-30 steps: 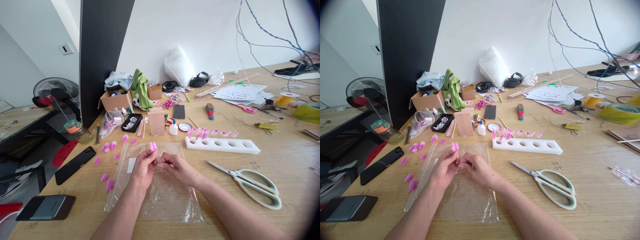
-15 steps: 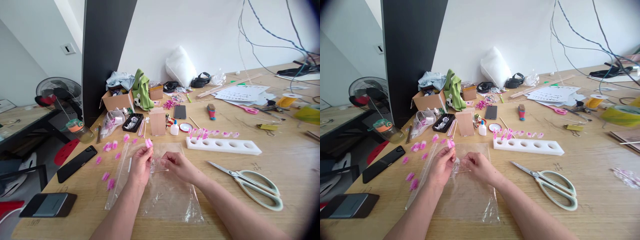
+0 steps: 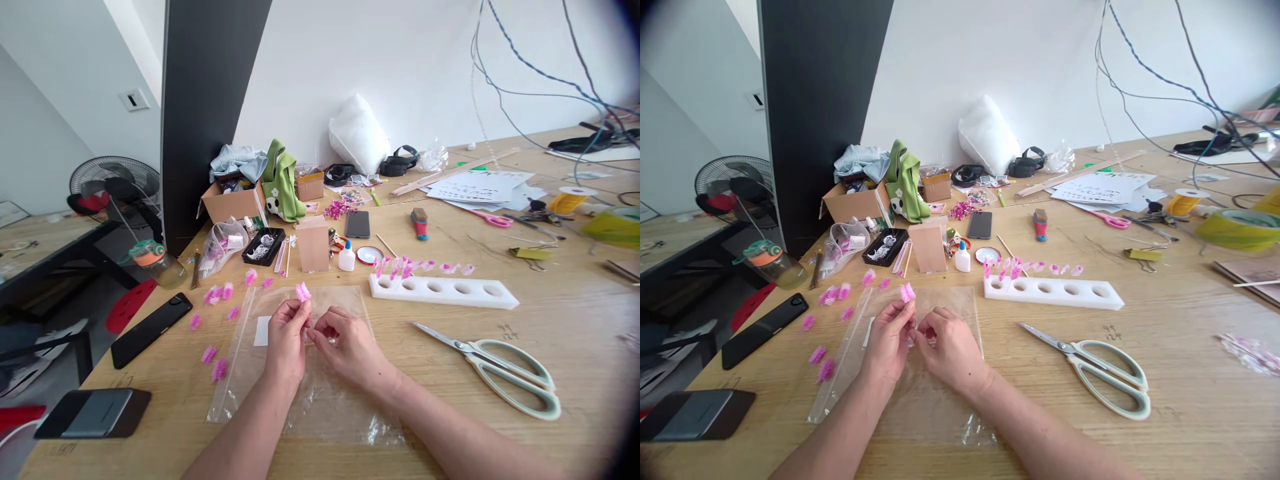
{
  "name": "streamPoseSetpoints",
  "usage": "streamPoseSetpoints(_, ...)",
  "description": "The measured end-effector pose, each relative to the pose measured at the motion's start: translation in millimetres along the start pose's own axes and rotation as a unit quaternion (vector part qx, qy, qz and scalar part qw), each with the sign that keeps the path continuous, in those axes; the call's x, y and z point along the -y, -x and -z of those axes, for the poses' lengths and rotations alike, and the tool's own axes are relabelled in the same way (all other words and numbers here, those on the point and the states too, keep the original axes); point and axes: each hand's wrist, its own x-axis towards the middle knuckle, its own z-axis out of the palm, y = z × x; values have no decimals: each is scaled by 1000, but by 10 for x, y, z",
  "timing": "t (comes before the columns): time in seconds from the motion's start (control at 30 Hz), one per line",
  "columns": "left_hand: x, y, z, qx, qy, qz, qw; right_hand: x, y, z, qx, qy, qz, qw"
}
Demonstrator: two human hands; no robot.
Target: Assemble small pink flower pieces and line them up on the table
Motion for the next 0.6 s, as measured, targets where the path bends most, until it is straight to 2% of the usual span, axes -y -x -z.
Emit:
streamPoseSetpoints(0.13,38,22,-16,-8,5,5,1000,9,39,-46,-14,54,20,998)
streamPoseSetpoints(0.37,36,33,-24,-33,19,-23,999,38,38,-26,-31,125,61,990)
streamPoseSetpoints(0.6,29,5,-7,-31,13,-20,999,1,28,7,35,199,133,970)
